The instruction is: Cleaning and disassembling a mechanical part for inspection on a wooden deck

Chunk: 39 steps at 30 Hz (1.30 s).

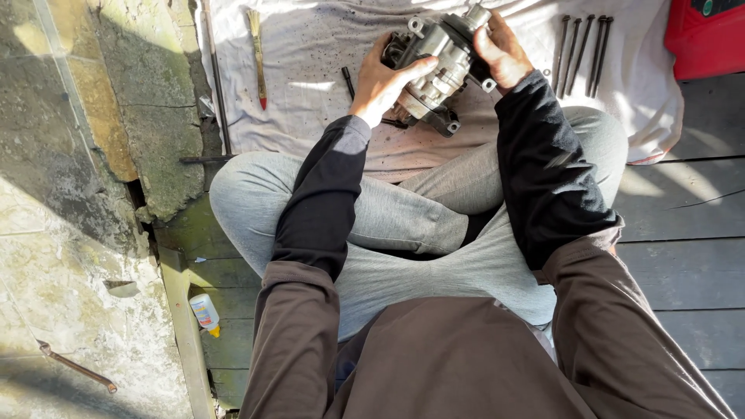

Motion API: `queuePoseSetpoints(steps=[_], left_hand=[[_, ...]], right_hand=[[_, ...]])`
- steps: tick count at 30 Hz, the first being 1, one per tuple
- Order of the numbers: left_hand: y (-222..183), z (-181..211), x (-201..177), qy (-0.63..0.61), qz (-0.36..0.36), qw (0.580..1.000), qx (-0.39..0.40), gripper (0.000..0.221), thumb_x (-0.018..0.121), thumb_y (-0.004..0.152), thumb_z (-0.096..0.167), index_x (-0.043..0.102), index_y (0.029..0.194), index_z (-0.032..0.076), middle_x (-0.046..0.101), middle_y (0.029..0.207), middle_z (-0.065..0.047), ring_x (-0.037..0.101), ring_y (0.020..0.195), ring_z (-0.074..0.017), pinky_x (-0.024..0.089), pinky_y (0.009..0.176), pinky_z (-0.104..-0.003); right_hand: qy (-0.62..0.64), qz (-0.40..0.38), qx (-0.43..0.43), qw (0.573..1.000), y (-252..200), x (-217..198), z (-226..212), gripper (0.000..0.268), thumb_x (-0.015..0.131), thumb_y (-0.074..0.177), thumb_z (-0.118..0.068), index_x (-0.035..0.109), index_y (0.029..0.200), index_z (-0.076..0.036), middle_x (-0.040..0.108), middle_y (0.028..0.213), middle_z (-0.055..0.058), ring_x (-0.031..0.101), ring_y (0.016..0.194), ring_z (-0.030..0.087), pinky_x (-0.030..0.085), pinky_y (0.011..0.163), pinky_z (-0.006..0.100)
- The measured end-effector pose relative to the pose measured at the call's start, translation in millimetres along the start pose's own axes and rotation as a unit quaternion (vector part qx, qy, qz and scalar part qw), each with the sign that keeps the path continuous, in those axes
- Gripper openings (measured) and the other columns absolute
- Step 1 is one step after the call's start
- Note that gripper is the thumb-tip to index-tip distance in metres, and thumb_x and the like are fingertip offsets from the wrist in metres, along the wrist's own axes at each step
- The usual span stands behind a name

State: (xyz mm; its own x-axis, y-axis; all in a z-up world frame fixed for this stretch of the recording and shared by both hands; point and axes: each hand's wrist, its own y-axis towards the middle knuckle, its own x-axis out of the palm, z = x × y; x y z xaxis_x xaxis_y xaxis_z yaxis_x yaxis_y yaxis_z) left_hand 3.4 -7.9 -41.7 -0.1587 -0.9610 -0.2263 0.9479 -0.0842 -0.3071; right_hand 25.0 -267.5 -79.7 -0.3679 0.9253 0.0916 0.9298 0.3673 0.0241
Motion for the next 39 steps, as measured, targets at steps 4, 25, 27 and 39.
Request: queuePoseSetpoints(steps=[4,25,27,39], left_hand=[[-8,10,-4,-0.055,-0.016,0.998,-0.003,0.115,0.095,0.055,0.052,0.042,0.144,0.003,0.069,0.121,-0.015,0.077,0.101,-0.0256,0.066,0.092,-0.039],[12,-32,9,-0.11,-0.04,0.983,0.143,0.121,0.104,0.063,0.042,0.031,0.157,0.02,0.05,0.152,-0.025,0.057,0.138,-0.0446,0.047,0.113,-0.066],[25,-34,12,-0.213,-0.108,0.954,0.181,0.12,0.107,0.066,0.042,0.032,0.157,0.015,0.049,0.155,-0.022,0.057,0.14,-0.0441,0.048,0.119,-0.062],[26,-34,-51,-0.177,-0.242,0.952,0.059,0.081,0.083,0.084,0.025,0.043,0.152,0.007,0.066,0.109,-0.003,0.062,0.105,-0.0178,0.041,0.109,-0.036]], right_hand=[[-0.003,0.012,0.0,1.0,-4,4,-2,0.081,0.063,0.109,-0.04,0.017,0.154,0.009,0.031,0.15,0.046,0.039,0.142,0.056,0.04,0.118,0.062],[-0.175,-0.004,-0.201,0.964,-27,40,-120,0.071,0.068,0.104,-0.019,0.025,0.154,0.007,0.045,0.145,0.038,0.051,0.131,0.053,0.041,0.118,0.059],[-0.159,-0.021,-0.218,0.963,-26,46,-137,0.071,0.076,0.098,-0.009,0.03,0.15,0.006,0.051,0.138,0.033,0.06,0.12,0.046,0.05,0.108,0.052],[-0.307,0.011,-0.279,0.91,-20,84,-123,0.089,0.1,0.075,-0.037,0.05,0.129,0.013,0.044,0.127,0.025,0.062,0.112,0.044,0.059,0.099,0.053]])
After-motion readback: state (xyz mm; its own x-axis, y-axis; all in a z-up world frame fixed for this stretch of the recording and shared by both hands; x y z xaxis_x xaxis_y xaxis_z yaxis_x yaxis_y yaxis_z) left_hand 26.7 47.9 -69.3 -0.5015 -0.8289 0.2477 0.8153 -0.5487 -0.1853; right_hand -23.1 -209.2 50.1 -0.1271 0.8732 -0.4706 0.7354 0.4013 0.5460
